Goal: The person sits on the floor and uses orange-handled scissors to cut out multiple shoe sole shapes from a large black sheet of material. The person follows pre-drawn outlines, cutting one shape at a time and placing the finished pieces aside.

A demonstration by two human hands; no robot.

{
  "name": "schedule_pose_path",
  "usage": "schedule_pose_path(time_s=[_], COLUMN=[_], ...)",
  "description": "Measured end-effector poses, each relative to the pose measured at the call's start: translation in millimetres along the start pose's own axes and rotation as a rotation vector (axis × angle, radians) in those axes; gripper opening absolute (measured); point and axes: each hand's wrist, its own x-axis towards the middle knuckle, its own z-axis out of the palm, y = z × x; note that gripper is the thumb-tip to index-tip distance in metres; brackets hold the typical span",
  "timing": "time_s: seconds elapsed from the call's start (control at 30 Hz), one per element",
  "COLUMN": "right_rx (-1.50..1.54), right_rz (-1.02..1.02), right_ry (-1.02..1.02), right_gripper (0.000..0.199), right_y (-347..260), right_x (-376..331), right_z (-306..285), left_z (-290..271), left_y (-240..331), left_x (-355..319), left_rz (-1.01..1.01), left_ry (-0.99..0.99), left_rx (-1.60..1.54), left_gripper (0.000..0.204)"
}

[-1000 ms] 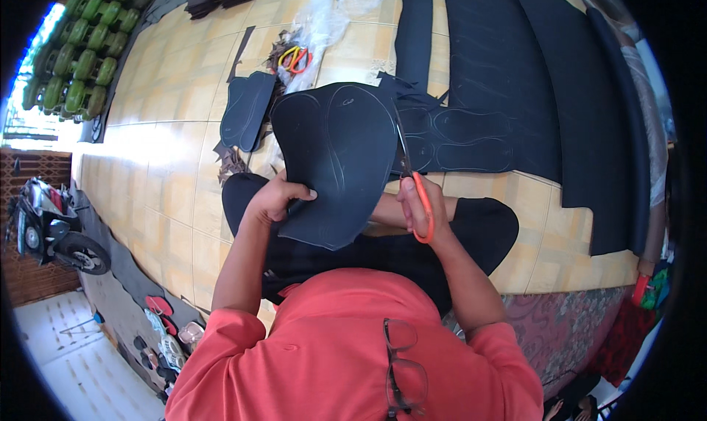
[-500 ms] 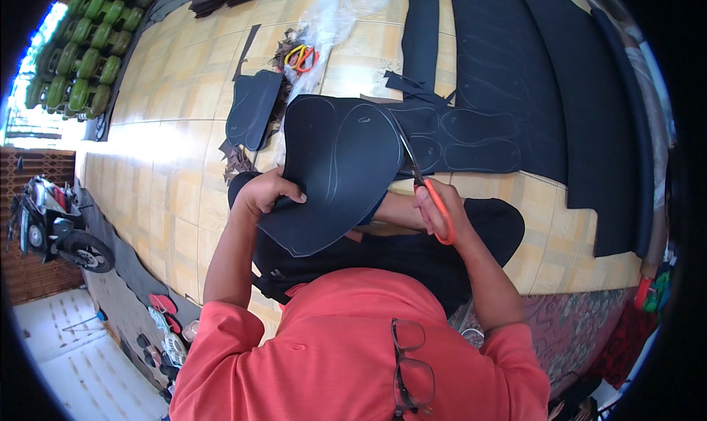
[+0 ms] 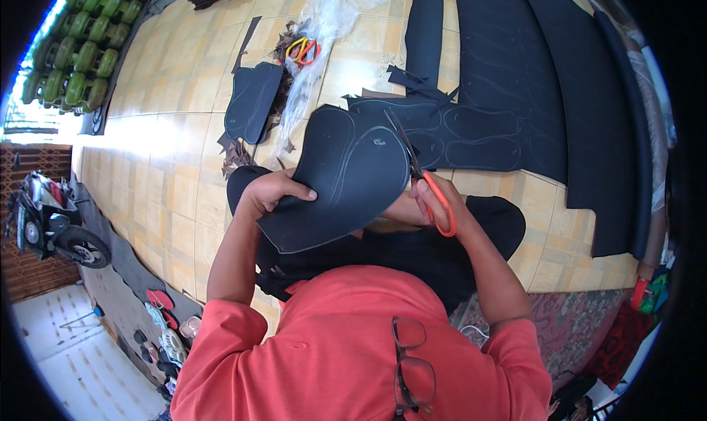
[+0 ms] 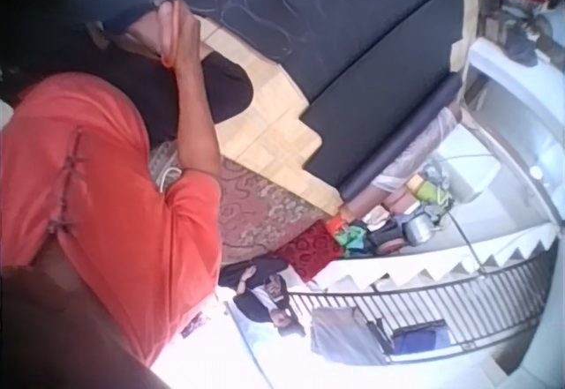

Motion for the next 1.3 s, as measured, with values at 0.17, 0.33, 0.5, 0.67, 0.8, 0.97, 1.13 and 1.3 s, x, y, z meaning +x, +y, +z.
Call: schedule_pose_path(time_s=[0.17, 0.33, 0.5, 0.67, 0.8, 0.97, 1.13, 1.3], right_rx=[0.099, 0.378, 0.445, 0.501, 0.466, 0.439, 0.432, 0.382], right_rz=[0.08, 0.164, 0.246, 0.269, 0.3, 0.34, 0.371, 0.444], right_ry=[-0.076, 0.109, 0.205, 0.267, 0.273, 0.296, 0.339, 0.36], right_gripper=[0.046, 0.052, 0.052, 0.051, 0.049, 0.046, 0.042, 0.041], right_y=[16.0, 44.4, 78.6, 80.4, 85.1, 87.5, 89.6, 86.4], right_x=[8.1, 9.8, -1.0, 4.0, 11.7, 15.1, 15.8, 20.7], right_z=[-4.4, 7.1, 8.1, 11.1, 13.9, 15.5, 14.7, 17.0], left_z=[-6.9, -51.4, -134.4, -224.4, -276.7, -295.9, -275.6, -263.6], left_y=[-9.9, -23.3, 11.7, 64.8, 51.5, -1.7, 6.2, 27.8], left_x=[2.0, 9.1, -8.2, -18.6, 28.6, 102.0, 122.7, 117.4], left_rz=[0.0, 0.202, 0.328, 0.196, 0.063, 0.261, 0.068, -0.096], left_ry=[-0.01, 0.024, 0.316, 0.346, 1.111, 1.101, 1.174, 1.245], left_rx=[-0.028, -0.094, -0.048, 0.117, 0.778, 0.911, 0.9, 0.989], left_gripper=[0.059, 0.06, 0.059, 0.06, 0.082, 0.095, 0.114, 0.121])
